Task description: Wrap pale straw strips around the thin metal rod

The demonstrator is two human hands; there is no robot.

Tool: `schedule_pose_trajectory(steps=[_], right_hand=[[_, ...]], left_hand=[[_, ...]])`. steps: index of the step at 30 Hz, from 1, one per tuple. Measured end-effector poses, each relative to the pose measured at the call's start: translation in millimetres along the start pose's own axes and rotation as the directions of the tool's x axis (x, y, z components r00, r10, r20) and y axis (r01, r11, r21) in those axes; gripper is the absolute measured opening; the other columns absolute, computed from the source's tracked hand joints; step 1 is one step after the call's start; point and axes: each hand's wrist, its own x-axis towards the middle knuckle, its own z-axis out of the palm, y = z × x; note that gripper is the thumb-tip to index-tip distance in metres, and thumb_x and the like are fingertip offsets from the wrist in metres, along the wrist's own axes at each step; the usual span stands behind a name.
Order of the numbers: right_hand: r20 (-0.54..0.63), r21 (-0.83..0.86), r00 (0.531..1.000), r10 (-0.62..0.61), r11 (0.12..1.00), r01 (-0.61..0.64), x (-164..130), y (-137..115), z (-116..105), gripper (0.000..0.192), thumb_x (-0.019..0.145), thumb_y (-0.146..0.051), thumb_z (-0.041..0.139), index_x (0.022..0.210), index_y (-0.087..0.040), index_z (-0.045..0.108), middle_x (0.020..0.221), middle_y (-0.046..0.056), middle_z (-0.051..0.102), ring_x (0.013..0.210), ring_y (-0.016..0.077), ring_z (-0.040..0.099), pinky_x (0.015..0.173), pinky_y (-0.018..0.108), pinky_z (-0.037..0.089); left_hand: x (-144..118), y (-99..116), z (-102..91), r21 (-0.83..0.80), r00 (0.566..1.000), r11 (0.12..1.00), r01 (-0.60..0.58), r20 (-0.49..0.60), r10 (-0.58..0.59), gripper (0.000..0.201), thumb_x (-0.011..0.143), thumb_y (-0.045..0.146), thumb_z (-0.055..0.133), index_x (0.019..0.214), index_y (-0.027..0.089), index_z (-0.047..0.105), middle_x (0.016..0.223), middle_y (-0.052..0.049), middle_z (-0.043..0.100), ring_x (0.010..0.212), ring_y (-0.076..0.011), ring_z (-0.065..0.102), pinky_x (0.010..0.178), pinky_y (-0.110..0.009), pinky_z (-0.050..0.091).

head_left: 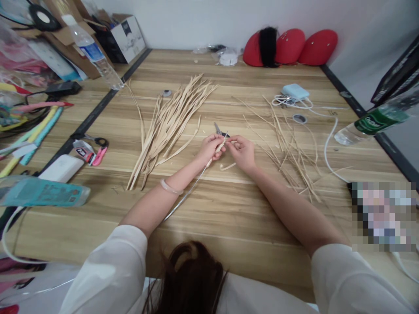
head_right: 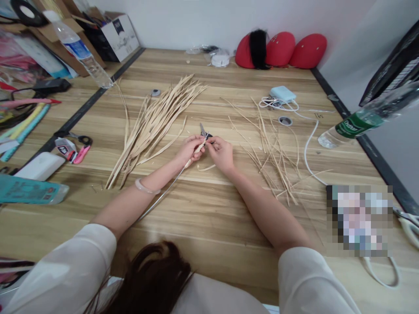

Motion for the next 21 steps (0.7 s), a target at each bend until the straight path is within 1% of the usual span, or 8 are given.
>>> schedule_pose_trajectory(steps=[3, 6, 8, 10, 13, 17, 21], right_hand=[[-0.002, -0.003, 1.000, 0.015, 1.000, -0.015, 0.4, 0.0, 0.2, 0.009, 0.076, -0.026, 0.059, 0.074, -0.018, 0.061, 0.044, -0.009, 0.027, 0.042, 0.0059, 0.020, 0.047, 0.025, 0.016], [-0.003, 0.011, 1.000, 0.022, 1.000, -0.022, 0.3, 1.3, 0.5, 0.011, 0.076, -0.028, 0.059, 0.075, -0.017, 0.062, 0.044, -0.009, 0.028, 0.043, 0.0059, 0.020, 0.047, 0.025, 0.016], [-0.001, 0.016, 1.000, 0.019, 1.000, -0.019, 0.2, 2.6, 0.5, 0.013, 0.076, -0.029, 0.059, 0.076, -0.017, 0.063, 0.044, -0.009, 0.028, 0.043, 0.0061, 0.020, 0.047, 0.025, 0.016], [-0.006, 0.009, 1.000, 0.015, 1.000, -0.015, 0.1, 3.7, 0.3, 0.013, 0.076, -0.029, 0.059, 0.076, -0.017, 0.064, 0.044, -0.009, 0.028, 0.043, 0.0063, 0.021, 0.048, 0.025, 0.018], [-0.019, -0.018, 1.000, 0.005, 1.000, -0.005, 0.1, 4.5, 0.1, 0.014, 0.076, -0.030, 0.059, 0.075, -0.017, 0.065, 0.043, -0.009, 0.027, 0.043, 0.0062, 0.021, 0.049, 0.024, 0.022], [-0.014, -0.031, 1.000, -0.013, 0.999, 0.012, 0.2, 4.9, 0.6, 0.014, 0.076, -0.029, 0.059, 0.075, -0.017, 0.064, 0.043, -0.009, 0.030, 0.043, 0.0061, 0.022, 0.048, 0.024, 0.023], [0.002, -0.021, 1.000, -0.015, 1.000, 0.015, 0.4, 4.2, 1.8, 0.012, 0.076, -0.028, 0.058, 0.073, -0.017, 0.062, 0.046, -0.007, 0.040, 0.042, 0.0064, 0.027, 0.047, 0.024, 0.023]], left_hand=[[1.3, -0.8, -0.6, -0.002, 1.000, 1.000, 0.019, -0.002, -0.019, 0.005, 0.084, 0.017, 0.049, 0.080, 0.016, 0.051, 0.048, 0.004, 0.055, 0.028, -0.0037, 0.037, 0.031, -0.015, 0.018], [2.6, -1.5, -1.1, 0.007, 0.999, 0.999, 0.031, 0.020, -0.031, 0.016, 0.087, 0.021, 0.047, 0.074, 0.014, 0.054, 0.048, 0.003, 0.054, 0.028, -0.0031, 0.037, 0.030, -0.016, 0.018], [3.0, -1.9, -1.4, 0.022, 0.999, 0.999, 0.030, 0.036, -0.031, 0.022, 0.088, 0.025, 0.049, 0.071, 0.013, 0.055, 0.048, 0.003, 0.054, 0.028, -0.0025, 0.037, 0.030, -0.016, 0.018], [2.9, -2.2, -1.6, 0.036, 0.999, 0.999, 0.034, 0.038, -0.035, 0.023, 0.086, 0.028, 0.055, 0.069, 0.013, 0.056, 0.049, 0.003, 0.053, 0.029, -0.0015, 0.037, 0.030, -0.015, 0.018], [2.5, -2.7, -2.3, 0.045, 0.999, 0.998, 0.033, 0.022, -0.034, 0.021, 0.083, 0.026, 0.061, 0.067, 0.012, 0.056, 0.050, 0.003, 0.053, 0.030, -0.0002, 0.036, 0.031, -0.014, 0.018], [1.7, -3.1, -3.2, 0.059, 1.000, 0.998, 0.000, -0.011, 0.001, 0.022, 0.084, 0.023, 0.058, 0.066, 0.011, 0.057, 0.051, 0.003, 0.053, 0.031, -0.0002, 0.036, 0.031, -0.014, 0.019], [1.4, -3.0, -2.7, 0.085, 0.999, 0.996, -0.015, -0.049, 0.019, 0.022, 0.084, 0.021, 0.056, 0.064, 0.011, 0.056, 0.052, 0.003, 0.053, 0.032, -0.0004, 0.037, 0.031, -0.015, 0.019]])
